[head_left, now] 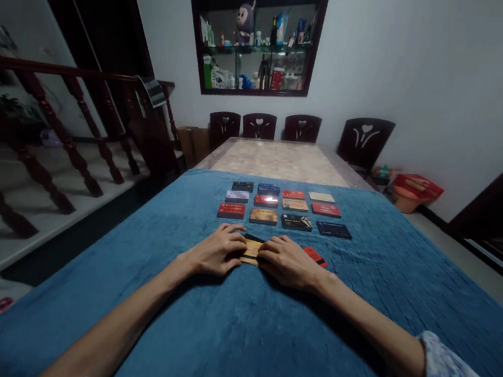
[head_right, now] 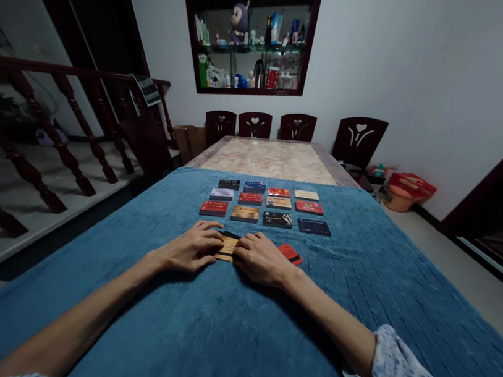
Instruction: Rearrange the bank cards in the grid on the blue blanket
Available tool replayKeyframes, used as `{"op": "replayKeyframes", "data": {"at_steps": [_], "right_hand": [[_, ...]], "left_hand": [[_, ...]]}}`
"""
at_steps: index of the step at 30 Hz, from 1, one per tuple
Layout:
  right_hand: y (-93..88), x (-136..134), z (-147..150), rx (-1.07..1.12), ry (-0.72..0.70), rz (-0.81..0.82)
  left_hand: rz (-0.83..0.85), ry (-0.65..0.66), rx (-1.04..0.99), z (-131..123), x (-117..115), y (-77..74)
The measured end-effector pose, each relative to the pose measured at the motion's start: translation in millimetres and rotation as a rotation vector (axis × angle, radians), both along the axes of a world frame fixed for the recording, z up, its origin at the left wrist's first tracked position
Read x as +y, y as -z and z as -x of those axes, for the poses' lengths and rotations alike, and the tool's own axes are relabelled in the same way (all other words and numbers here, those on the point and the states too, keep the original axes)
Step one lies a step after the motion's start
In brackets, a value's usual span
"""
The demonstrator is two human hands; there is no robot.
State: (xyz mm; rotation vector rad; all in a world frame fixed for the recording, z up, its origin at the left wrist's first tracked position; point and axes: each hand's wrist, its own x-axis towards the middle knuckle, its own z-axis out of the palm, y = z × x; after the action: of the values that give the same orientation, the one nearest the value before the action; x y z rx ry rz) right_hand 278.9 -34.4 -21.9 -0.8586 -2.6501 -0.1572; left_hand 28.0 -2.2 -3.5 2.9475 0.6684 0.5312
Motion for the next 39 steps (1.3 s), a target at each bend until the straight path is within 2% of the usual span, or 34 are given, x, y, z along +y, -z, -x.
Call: {"op": "replayKeyframes", "data": {"at_steps": [10, 16, 27, 33, 39], "right_hand": [[-3.6, -2, -1, 0.032, -0.019, 0.024], [-2.7, -1, -2, 0.029, -0.021, -0.008], [8.9, 9, -5, 0.12, 0.035, -0.224], [11.5, 10, -6, 0.212, 0.131, -0.21], [10.8, 10, -6, 0.218, 0.206, -0.177]], "left_hand": [[-0.025, 0.098, -0.017, -2, -1, -4.7], [-0.045, 0.104, -0.076, -1, 1, -3.9], [-0.119, 0.035, -0.261, 3, 10, 5.9], [-0.115, -0.023, -0.325, 3, 16, 15.6], [-0.063, -0.062, -0.357, -1, 13, 17.6]]}}
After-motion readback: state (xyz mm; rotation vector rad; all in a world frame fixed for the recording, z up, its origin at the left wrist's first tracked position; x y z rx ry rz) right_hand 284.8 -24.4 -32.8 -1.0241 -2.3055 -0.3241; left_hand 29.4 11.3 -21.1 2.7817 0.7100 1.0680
